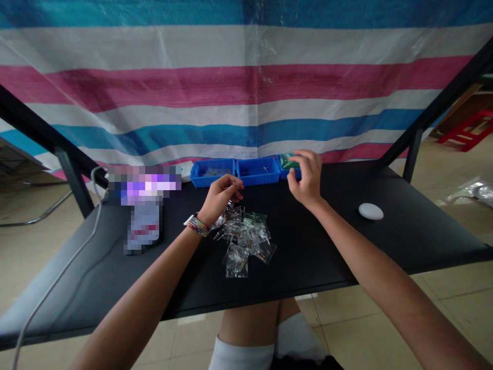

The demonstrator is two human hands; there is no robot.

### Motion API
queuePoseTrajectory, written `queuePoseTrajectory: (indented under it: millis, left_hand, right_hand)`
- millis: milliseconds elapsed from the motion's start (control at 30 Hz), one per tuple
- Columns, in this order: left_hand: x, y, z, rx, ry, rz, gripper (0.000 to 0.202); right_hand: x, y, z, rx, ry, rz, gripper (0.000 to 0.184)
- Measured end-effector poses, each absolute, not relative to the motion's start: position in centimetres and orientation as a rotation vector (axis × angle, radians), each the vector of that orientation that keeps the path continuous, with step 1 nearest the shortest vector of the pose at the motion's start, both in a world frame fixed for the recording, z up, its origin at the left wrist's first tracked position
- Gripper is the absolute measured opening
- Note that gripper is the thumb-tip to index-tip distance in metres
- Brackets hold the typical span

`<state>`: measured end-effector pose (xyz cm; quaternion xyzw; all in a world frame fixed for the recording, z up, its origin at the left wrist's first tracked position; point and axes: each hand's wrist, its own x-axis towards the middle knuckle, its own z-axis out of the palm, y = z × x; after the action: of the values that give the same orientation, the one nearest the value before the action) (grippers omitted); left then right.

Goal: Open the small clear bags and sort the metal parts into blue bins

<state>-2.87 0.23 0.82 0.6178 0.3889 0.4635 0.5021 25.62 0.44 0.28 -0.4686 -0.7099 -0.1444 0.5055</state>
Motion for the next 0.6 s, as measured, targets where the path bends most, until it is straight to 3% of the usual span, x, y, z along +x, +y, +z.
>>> queuePoseTrajectory:
  millis: [167,300,600]
  left_hand:
    - [-2.7,0.2,0.7,1.564,0.965,1.063,0.026]
    - [-2.4,-0.1,0.9,1.581,0.964,1.049,0.023]
    - [-2.1,-0.4,0.7,1.614,0.962,1.012,0.020]
  right_hand:
    - [20.4,-2.5,0.3,-0.951,-2.315,0.241,0.003]
    - [18.8,-2.7,-0.7,-0.980,-2.415,0.410,0.013]
    - [19.4,-1.5,-1.8,-0.919,-2.254,0.675,0.012]
